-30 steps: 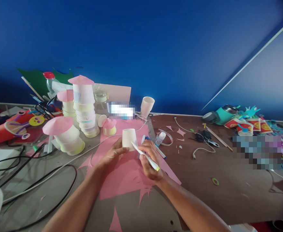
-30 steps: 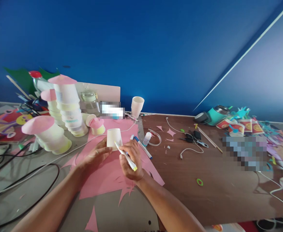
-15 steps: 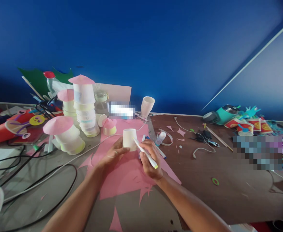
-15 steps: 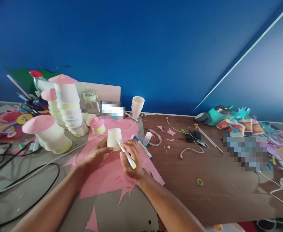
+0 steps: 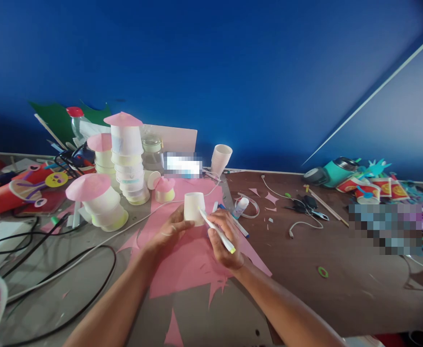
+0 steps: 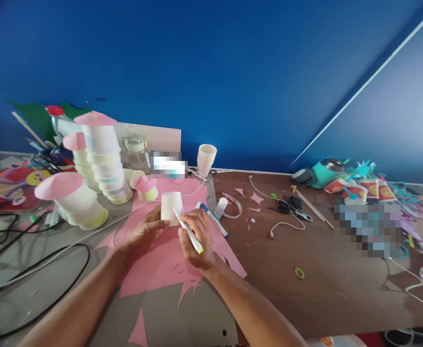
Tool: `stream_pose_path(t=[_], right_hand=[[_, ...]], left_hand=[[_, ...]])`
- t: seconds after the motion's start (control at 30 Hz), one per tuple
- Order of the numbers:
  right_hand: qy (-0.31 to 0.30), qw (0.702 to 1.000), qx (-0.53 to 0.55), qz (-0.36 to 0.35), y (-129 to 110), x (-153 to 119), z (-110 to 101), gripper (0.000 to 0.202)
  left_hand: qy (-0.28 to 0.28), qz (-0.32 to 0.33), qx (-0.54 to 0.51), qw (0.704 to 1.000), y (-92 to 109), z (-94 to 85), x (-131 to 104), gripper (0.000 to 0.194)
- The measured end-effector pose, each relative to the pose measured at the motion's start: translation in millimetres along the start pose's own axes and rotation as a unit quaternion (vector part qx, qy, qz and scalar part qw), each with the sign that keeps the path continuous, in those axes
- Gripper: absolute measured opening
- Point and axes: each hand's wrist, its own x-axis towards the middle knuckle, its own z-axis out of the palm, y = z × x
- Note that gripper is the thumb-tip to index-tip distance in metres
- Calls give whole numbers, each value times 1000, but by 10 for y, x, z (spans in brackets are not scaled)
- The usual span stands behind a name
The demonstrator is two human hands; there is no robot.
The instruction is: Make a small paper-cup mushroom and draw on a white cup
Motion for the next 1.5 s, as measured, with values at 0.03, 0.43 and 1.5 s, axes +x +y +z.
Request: stream_pose_path(t=[0.03,0.43,1.5], right_hand=[[-1,1000,-1,-2,-2,1,0,20],[0,1000,8,-12,-18,-4,-7,22],[10,1000,-23,-14,24,-101,44,34]], left_hand=[[3,-1,1,1000,5,5,0,39],[-3,5,-20,1000,-29,-8,3,52],[-8,9,-60,998,32,36,-6,47]])
